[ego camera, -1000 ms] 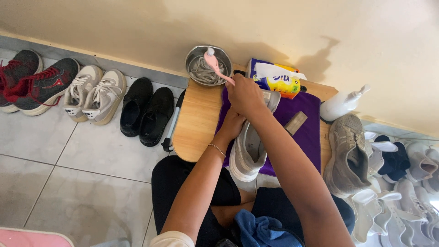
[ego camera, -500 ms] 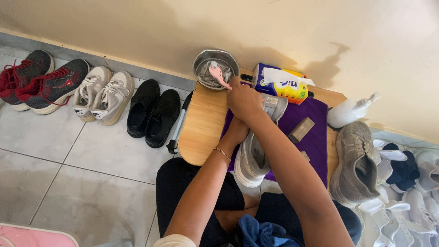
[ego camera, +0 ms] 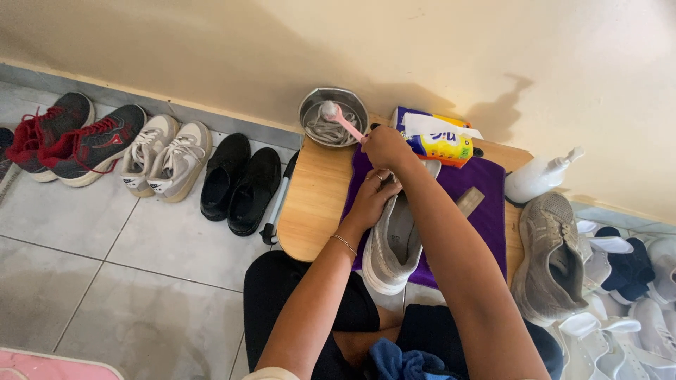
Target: Cleaning the upper part of a sneaker using a brush, cleaning solution, and a cloth.
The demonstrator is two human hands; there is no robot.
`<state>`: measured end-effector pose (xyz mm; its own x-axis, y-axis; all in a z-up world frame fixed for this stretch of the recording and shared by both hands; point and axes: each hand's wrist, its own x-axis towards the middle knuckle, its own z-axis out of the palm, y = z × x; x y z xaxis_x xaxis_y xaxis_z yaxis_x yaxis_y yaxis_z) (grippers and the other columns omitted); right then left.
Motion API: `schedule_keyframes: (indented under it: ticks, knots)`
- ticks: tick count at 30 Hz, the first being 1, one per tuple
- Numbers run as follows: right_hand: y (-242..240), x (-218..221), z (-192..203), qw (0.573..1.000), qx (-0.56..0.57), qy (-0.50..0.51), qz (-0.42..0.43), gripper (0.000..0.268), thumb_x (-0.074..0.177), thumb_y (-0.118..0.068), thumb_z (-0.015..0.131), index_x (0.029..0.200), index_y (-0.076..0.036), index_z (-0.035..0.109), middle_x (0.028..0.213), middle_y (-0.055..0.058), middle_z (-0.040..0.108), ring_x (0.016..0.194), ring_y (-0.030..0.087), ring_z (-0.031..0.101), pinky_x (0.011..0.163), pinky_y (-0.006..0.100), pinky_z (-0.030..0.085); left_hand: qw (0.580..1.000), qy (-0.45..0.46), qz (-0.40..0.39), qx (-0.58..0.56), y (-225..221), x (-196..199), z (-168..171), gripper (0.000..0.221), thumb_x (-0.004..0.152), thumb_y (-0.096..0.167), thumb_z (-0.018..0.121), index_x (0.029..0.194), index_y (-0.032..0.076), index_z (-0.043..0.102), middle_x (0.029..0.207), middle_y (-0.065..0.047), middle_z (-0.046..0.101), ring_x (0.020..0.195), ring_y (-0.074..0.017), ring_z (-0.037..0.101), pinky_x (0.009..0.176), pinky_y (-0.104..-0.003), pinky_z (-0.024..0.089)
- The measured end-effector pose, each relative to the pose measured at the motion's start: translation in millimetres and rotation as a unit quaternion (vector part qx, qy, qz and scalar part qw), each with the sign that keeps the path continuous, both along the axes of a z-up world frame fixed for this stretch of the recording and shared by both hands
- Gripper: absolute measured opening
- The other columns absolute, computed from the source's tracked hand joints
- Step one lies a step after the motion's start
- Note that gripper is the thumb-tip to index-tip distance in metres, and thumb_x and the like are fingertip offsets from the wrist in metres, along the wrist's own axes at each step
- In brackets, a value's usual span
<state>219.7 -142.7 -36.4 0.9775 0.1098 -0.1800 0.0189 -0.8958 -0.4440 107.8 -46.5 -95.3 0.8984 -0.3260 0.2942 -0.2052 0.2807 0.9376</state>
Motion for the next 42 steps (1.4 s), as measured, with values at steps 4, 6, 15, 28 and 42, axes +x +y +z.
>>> schedule_keyframes:
  ticks: [4,6,15,28,42]
  knots:
    - [-5.9,15.5,-22.0,0.999,0.024,0.044,0.004,0.038,0.101,-0.031,0.052,0.085,-0.006,0.076,0.070,0.015,0.074,0.066,0.030,0.075,0.070,0.045,0.060,0.999,0.038,0.010,0.014,-1.0,-1.9,5.1,0.051,0.095,0.036,0.066,0.130,0.000,0.062,0.141,-0.027,0.048,0.139,-0.0400,0.037,0.121,-0.055,0.021]
    - [-8.6,21.0,-30.0,0.992,0.086,0.092,-0.029,0.042,0.103,-0.035,0.049,0.087,-0.006,0.076,0.070,0.015,0.073,0.059,0.024,0.073,0.054,0.036,0.060,0.999,0.040,0.004,0.014,-3.4,2.3,-3.0,0.050,0.096,0.033,0.066,0.133,0.000,0.061,0.141,-0.030,0.048,0.140,-0.0415,0.036,0.122,-0.054,0.020]
    - [-5.5,-18.1,35.5,0.992,0.018,-0.125,-0.024,0.031,0.102,-0.033,0.053,0.104,-0.010,0.073,0.092,0.025,0.071,0.096,0.050,0.068,0.082,0.061,0.053,0.999,0.043,0.014,0.027,-4.4,6.9,-13.1,0.059,0.093,0.037,0.068,0.140,0.003,0.056,0.146,-0.028,0.044,0.145,-0.0434,0.034,0.124,-0.053,0.020]
    - [0.6,-62.2,47.9,0.945,0.080,-0.316,-0.015,0.016,0.103,-0.008,0.054,0.116,-0.006,0.064,0.100,0.024,0.068,0.094,0.047,0.069,0.080,0.053,0.057,0.999,0.035,0.004,0.020,-5.2,9.4,-17.9,0.056,0.095,0.033,0.066,0.144,0.006,0.056,0.147,-0.027,0.046,0.145,-0.0413,0.033,0.123,-0.055,0.019]
    - [6.6,-65.8,21.7,0.947,-0.015,-0.316,-0.053,0.017,0.097,-0.014,0.056,0.113,-0.018,0.061,0.084,0.018,0.068,0.081,0.042,0.073,0.071,0.054,0.059,0.999,0.042,-0.008,0.018,-16.8,25.4,-56.4,0.048,0.102,0.034,0.060,0.142,0.008,0.058,0.144,-0.019,0.050,0.139,-0.0337,0.037,0.122,-0.055,0.022]
